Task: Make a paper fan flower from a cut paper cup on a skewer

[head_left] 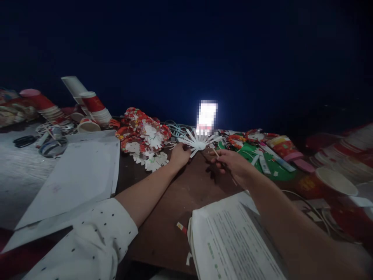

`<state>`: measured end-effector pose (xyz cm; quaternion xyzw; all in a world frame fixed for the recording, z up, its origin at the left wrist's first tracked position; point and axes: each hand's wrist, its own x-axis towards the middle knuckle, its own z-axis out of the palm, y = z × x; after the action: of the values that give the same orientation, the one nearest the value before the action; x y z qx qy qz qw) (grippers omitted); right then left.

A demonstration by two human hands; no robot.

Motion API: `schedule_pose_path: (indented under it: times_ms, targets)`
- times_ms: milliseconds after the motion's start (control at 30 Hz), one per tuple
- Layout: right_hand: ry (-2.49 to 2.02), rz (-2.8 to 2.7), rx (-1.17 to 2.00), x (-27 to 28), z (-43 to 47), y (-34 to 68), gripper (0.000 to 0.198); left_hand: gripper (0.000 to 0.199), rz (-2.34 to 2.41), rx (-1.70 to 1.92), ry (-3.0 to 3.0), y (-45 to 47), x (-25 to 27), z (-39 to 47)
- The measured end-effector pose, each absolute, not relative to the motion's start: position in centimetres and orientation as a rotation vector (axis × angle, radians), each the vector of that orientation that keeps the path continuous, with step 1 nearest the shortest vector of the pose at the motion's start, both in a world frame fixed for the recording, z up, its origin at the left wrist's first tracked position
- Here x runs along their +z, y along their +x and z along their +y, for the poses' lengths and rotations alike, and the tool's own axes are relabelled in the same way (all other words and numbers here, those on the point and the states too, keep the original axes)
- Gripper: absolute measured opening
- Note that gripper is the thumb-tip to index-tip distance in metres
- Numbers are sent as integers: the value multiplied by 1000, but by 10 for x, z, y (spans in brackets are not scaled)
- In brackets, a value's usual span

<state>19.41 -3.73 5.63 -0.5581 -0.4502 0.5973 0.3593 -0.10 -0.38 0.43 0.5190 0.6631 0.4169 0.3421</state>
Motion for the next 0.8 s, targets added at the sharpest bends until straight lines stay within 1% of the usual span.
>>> schedule_pose_path:
  times_ms: [100,200,300,433,600,667,733,767,800]
  targets:
    - [-1380,-1072,1579,50,-39,187,16,26,1630,1105,1267,1,1,-2]
    - [-1319,-1010,1616,47,-41,184,18,26,1541,1147,1252,1,-3,0]
    - [-1279,-874,1663,46,-41,181,15,25,1519,1155,1240,1,-1,0]
    - [-1196,-656,1719,46,-32,182,18,22,1485,1107,1164,5,9,-7]
    - [-1116,-497,1781,44,-21,191,17,25,1376,1006,1100,20,16,-24]
    - [-1135,-528,1783,42,-20,195,17,26,1340,900,1171,25,16,-32]
    - [-1176,-623,1755,41,-20,198,18,21,1323,783,1346,26,20,-39]
    - [-1200,-684,1738,40,-21,200,19,18,1320,747,1472,25,23,-43]
    - [-1216,-746,1729,40,-21,203,22,18,1360,789,1647,22,28,-45]
